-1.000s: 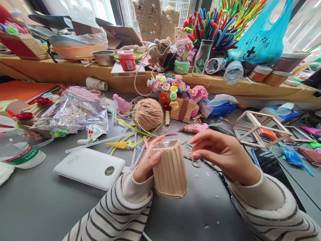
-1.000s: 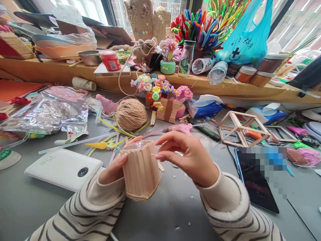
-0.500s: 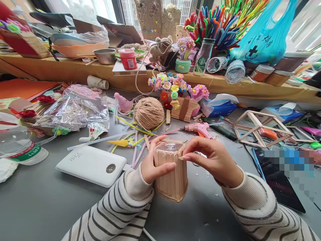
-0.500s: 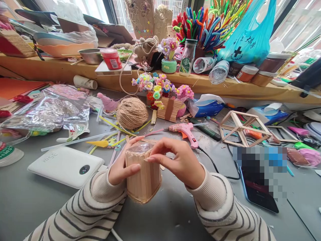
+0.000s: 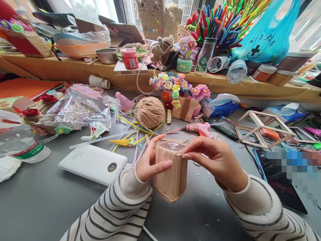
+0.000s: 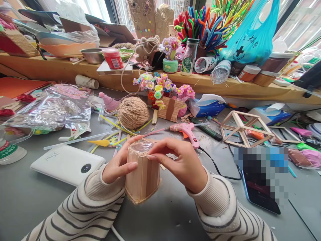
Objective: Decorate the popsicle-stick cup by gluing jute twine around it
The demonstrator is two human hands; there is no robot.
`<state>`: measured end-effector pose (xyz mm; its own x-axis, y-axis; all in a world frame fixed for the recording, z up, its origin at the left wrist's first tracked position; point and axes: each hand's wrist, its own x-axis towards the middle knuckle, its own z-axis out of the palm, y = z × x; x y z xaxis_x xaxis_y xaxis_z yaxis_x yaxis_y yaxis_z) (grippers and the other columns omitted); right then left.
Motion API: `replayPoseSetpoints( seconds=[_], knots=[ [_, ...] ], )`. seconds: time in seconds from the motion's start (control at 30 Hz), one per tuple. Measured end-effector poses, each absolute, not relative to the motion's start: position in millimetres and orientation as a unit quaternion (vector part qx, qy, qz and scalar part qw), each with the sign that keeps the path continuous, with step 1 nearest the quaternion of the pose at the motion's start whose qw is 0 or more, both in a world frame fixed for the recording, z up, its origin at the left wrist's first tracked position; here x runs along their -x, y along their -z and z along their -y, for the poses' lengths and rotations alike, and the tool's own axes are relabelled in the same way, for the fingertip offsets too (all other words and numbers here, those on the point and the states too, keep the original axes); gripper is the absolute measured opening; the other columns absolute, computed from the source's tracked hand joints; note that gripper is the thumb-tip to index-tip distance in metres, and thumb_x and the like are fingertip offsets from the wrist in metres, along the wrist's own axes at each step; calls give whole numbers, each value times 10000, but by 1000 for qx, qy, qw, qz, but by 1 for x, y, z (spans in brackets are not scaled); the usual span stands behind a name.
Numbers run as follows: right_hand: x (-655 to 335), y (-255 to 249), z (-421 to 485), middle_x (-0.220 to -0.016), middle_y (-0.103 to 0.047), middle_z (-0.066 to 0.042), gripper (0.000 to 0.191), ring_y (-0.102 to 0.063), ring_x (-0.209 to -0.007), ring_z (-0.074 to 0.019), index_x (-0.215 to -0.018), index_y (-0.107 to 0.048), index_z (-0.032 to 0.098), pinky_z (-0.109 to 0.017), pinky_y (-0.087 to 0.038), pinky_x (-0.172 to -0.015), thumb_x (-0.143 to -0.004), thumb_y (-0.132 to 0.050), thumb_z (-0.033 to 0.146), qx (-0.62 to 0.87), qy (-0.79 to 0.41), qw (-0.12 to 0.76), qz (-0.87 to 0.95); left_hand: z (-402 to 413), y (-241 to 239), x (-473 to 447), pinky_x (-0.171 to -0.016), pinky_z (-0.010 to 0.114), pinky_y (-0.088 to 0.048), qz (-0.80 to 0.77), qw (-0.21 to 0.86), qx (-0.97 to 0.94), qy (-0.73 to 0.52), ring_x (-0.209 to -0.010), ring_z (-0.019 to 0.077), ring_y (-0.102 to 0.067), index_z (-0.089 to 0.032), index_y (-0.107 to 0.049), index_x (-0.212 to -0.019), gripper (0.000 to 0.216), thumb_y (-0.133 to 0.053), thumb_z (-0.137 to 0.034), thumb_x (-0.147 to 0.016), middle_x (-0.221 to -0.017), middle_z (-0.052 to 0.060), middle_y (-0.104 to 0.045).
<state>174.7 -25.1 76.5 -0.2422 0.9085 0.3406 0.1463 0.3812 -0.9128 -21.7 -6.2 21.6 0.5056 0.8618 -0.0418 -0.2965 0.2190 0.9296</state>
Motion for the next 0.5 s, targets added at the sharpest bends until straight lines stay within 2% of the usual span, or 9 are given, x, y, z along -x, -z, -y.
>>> replayPoseSetpoints(
  seconds=[0.23, 0.4, 0.5],
  knots=[
    [-169, -75, 32, -741, -673, -20, 38, -627, -696, -126, -779, -688, 200, -223, -545, -622, -795, -686, 165, 390, -280, 491, 727, 3, -27, 30, -1039, 492, -402, -271, 712, -535, -364, -1202, 338, -575, -228, -248, -1352, 863, -781, -383, -691, -1288, 163, -597],
    [-166, -74, 35, -749, -673, -17, 47, -623, -708, -127, -792, -672, 199, -233, -533, -637, -818, -666, 160, 386, -261, 484, 741, 15, -37, 21, -1040, 475, -375, -342, 659, -514, -428, -1182, 348, -566, -203, -391, -1282, 814, -791, -483, -631, -1278, 152, -599],
    [-164, -74, 36, -749, -678, -13, 55, -620, -710, -126, -795, -666, 202, -231, -527, -636, -814, -669, 150, 383, -248, 485, 746, 18, -41, 15, -1015, 470, -375, -383, 618, -522, -446, -1117, 346, -593, -192, -457, -1229, 753, -780, -508, -627, -1208, 137, -640]
  ],
)
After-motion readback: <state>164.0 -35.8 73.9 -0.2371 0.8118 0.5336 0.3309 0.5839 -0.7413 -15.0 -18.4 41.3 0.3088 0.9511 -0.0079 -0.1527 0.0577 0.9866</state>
